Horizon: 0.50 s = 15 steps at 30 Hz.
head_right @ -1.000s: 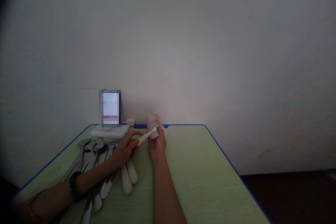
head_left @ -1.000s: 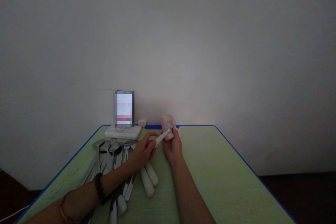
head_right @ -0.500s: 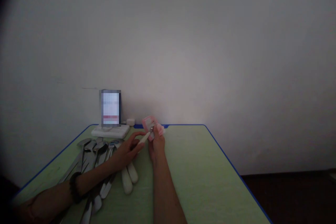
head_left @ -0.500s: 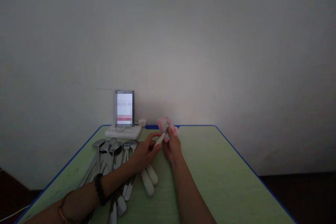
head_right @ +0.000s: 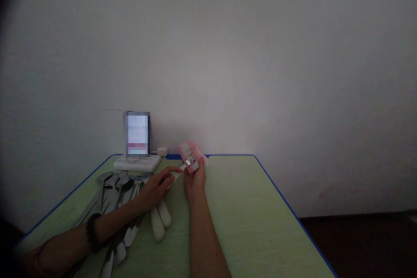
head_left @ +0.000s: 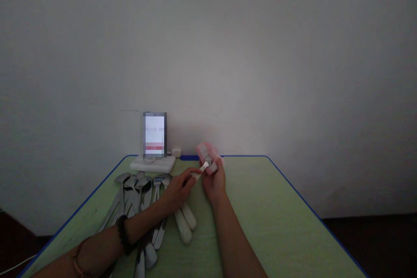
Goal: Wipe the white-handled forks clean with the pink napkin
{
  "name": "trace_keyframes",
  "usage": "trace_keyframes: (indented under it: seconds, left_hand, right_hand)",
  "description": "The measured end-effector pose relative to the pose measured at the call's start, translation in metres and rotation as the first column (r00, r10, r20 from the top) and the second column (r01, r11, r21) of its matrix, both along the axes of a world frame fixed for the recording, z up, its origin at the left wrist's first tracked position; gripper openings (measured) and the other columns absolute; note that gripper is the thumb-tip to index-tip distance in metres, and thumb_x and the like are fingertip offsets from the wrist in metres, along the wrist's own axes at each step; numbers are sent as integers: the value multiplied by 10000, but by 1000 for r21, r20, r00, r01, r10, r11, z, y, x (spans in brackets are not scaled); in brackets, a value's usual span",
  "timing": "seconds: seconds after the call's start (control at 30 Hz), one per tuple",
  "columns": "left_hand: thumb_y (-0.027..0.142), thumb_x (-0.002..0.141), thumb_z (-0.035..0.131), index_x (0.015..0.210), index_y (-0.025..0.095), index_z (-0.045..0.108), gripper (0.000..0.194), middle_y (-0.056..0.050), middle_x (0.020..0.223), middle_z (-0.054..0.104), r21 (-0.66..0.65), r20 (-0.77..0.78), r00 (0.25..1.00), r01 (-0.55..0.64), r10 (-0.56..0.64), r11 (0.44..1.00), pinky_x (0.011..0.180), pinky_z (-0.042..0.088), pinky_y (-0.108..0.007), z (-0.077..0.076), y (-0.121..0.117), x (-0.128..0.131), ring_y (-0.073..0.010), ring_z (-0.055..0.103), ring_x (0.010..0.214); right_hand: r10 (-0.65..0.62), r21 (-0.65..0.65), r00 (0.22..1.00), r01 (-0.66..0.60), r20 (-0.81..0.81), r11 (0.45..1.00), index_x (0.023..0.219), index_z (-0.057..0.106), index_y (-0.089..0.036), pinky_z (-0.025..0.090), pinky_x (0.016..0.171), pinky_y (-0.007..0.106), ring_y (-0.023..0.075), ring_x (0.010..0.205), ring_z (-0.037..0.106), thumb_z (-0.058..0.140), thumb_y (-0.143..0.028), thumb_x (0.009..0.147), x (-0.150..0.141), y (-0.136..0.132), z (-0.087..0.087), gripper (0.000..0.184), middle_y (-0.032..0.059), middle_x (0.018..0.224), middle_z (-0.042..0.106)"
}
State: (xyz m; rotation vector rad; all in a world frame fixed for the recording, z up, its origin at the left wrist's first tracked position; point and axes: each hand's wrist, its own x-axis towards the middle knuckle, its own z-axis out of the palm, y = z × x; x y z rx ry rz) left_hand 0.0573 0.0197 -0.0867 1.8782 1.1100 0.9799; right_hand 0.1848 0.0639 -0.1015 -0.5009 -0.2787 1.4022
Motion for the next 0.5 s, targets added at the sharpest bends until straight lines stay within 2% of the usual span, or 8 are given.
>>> trace_keyframes:
  seconds: [0.1, 0.23, 0.4, 0.5]
  left_hand:
    - [309, 874, 377, 1145, 148, 550, 360, 76, 548, 344, 10, 16, 1000, -16, 16, 1000, 463, 244, -207, -3, 1, -1, -107, 327, 489]
    - [308, 880, 367, 1151, 147, 543, 362, 81, 538, 317, 7, 50, 999, -18, 17, 1000, 447, 222, -205, -5, 2, -1, -103, 291, 469]
    - [319, 883, 349, 1129, 147, 550, 361, 80, 540, 311, -6, 107, 994, -39, 39, 999, 440, 216, -204, -7, 3, -1, -99, 281, 455]
    - [316, 882, 350, 1124, 143, 554, 361, 82, 530, 302, -11, 111, 993, -49, 50, 999, 438, 210, -203, -6, 3, -1, -100, 278, 452]
  right_hand:
    - [23, 2, 999, -23, -29, 1000, 914, 629, -207, 525, 690, 275, 136, 748, 645, 465, -424, 811, 3, 2, -5, 291, 7, 834, 709]
    - [23, -17, 997, -24, -67, 1000, 844, 622, -220, 516, 654, 286, 143, 703, 634, 413, -461, 808, 6, 4, -12, 321, -3, 762, 698]
    - [19, 24, 1000, -19, 2, 1000, 797, 605, -230, 497, 604, 264, 132, 647, 609, 458, -372, 782, 5, 3, -8, 205, -27, 730, 680]
    - [15, 58, 1000, -15, 0, 998, 770, 597, -218, 492, 629, 246, 115, 656, 603, 506, -316, 762, 3, 3, -2, 134, -31, 736, 679]
